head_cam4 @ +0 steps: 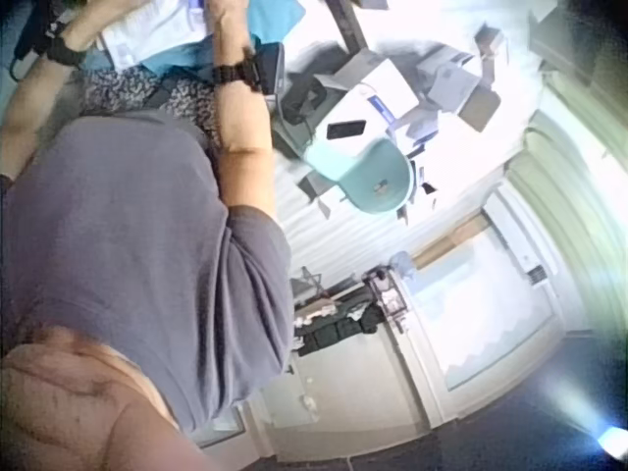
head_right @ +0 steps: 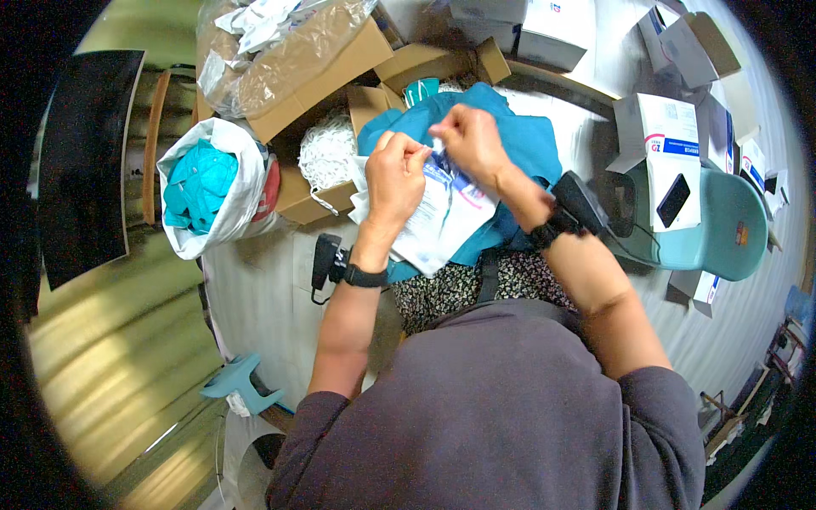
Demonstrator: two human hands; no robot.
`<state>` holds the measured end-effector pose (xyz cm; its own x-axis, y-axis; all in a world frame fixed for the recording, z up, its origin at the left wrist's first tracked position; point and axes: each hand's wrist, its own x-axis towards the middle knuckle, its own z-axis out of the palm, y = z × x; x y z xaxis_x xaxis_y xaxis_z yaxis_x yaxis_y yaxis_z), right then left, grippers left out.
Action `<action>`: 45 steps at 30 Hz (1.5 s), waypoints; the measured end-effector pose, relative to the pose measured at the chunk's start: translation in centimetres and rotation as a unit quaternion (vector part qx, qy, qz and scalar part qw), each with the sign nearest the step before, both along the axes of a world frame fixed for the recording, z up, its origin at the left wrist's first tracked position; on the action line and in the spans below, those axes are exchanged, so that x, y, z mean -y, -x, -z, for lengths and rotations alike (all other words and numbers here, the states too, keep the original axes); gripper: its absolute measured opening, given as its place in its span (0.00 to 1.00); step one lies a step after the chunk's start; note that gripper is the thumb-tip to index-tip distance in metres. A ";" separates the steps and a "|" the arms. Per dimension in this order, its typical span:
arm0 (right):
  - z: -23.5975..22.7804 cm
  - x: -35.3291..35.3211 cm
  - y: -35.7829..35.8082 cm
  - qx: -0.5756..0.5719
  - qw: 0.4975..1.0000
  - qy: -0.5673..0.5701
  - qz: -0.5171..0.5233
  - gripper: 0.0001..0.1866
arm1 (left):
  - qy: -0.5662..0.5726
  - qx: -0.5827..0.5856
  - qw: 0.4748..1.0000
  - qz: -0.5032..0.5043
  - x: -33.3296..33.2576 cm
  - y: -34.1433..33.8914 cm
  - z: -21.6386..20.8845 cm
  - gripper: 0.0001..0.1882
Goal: Inspecting and organizing surgical masks from various boxes and bags.
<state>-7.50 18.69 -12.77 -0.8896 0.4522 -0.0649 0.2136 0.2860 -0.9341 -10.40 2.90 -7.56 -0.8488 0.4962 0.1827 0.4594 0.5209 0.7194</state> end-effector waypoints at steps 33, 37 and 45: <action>-10.7 4.7 -6.5 -0.156 0.877 -0.199 -0.409 0.20 | 0.092 0.184 0.941 -0.269 4.1 3.7 7.8 0.12; -5.2 6.6 -8.9 -0.093 0.810 -0.430 -0.388 0.14 | 0.130 0.213 0.938 -0.240 4.7 4.7 8.2 0.17; -4.2 4.0 -7.3 -0.112 0.831 -0.433 -0.330 0.17 | -0.066 0.285 0.954 -0.057 8.3 3.0 8.7 0.24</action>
<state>-0.17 14.71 -8.57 -0.9086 -0.3478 0.2312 -0.4078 0.8584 -0.3113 -13.37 -5.38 -16.23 -0.8760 0.3989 -0.2711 -0.0811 0.4323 0.8981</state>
